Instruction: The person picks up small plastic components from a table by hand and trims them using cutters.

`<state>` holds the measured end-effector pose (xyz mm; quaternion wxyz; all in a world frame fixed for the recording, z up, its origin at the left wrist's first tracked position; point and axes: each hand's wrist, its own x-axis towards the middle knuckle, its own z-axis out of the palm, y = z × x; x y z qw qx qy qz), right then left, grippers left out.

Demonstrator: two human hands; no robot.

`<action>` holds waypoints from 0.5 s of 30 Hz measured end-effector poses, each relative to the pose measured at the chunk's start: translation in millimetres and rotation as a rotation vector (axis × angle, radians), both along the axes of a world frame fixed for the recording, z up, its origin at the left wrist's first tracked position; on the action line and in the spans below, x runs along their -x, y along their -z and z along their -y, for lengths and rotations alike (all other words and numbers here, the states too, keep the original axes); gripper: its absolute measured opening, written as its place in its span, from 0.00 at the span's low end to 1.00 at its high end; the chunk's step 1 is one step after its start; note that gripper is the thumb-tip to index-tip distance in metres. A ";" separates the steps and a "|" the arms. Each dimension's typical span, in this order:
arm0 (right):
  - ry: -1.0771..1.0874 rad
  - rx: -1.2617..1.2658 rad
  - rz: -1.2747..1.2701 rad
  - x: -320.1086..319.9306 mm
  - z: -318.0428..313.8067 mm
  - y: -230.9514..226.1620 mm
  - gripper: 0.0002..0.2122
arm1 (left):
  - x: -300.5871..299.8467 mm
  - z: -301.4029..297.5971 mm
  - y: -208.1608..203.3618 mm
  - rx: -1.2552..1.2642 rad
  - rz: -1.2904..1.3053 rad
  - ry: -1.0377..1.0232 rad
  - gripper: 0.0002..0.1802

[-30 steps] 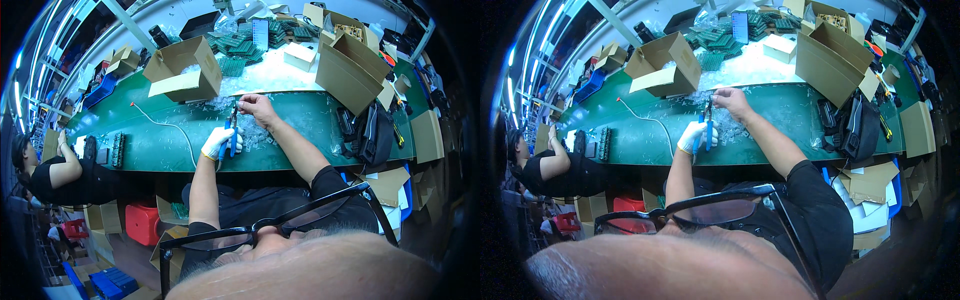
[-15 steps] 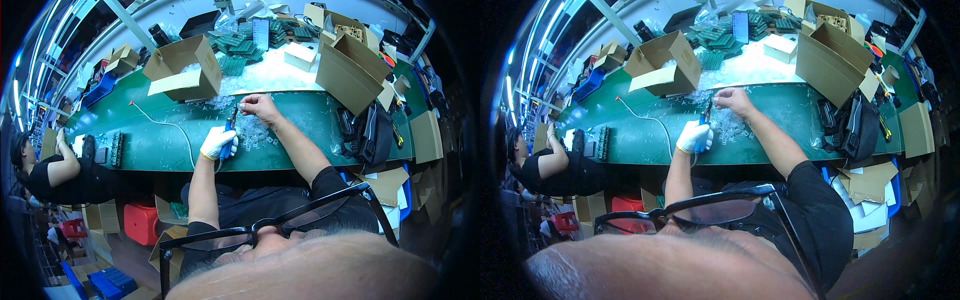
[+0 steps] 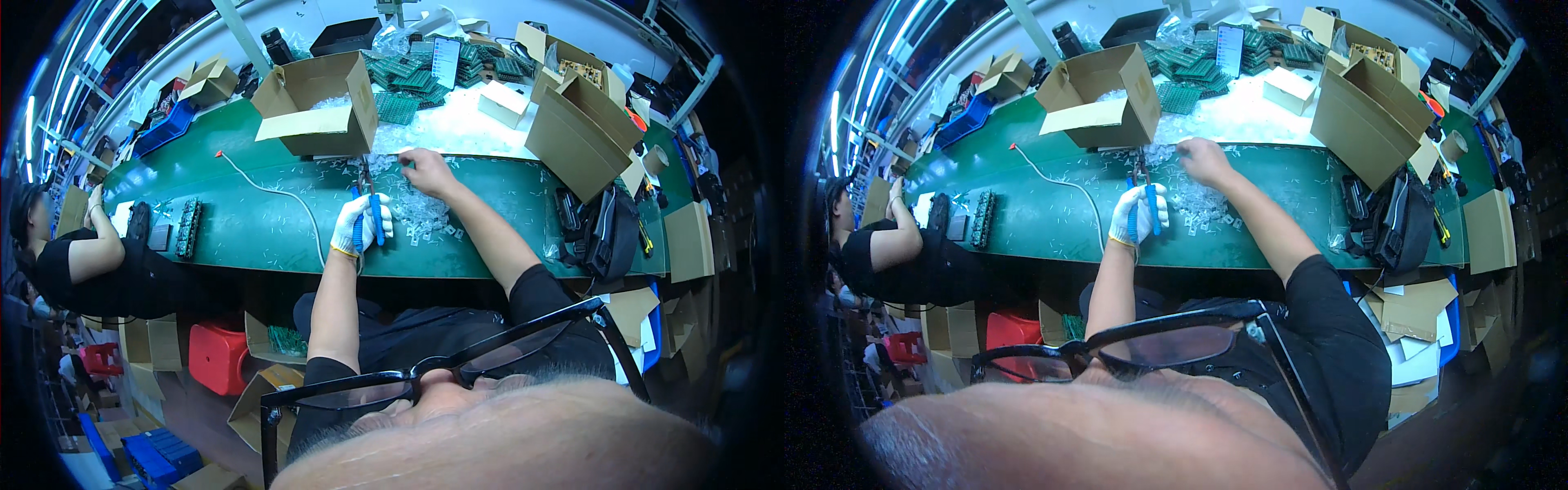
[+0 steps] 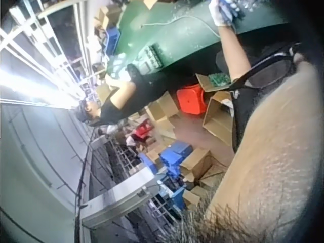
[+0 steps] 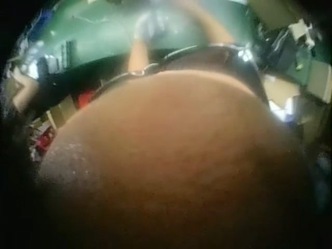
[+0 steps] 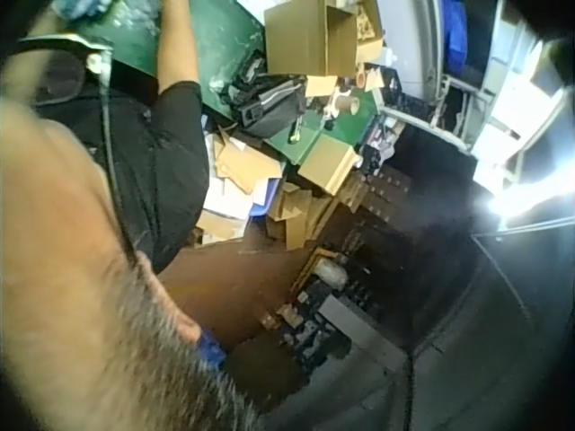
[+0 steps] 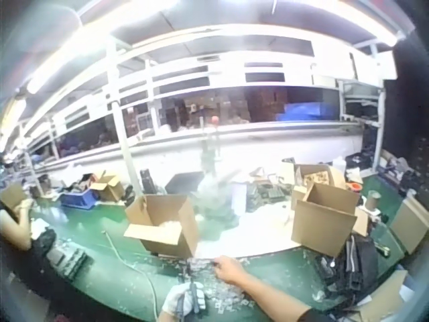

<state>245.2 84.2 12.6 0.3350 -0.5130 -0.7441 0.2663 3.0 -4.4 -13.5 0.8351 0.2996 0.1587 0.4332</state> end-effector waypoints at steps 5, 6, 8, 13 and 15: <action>-0.055 -0.278 0.274 25.5 -30.2 -1.3 0.15 | -0.4 1.0 0.9 0.008 0.003 -0.009 0.33; -0.077 -0.296 0.321 30.5 -32.5 -1.5 0.15 | 1.8 1.4 2.1 0.011 0.003 -0.011 0.33; -0.080 -0.303 0.341 35.1 -34.6 -1.3 0.14 | 4.2 1.0 4.1 0.018 -0.011 -0.020 0.33; 0.024 -0.350 0.213 12.0 -38.0 9.0 0.14 | -6.7 -1.0 -3.2 -0.013 0.035 0.027 0.32; 0.012 0.146 -0.155 5.3 -25.7 0.5 0.14 | -1.5 2.6 -2.9 0.005 0.014 0.018 0.31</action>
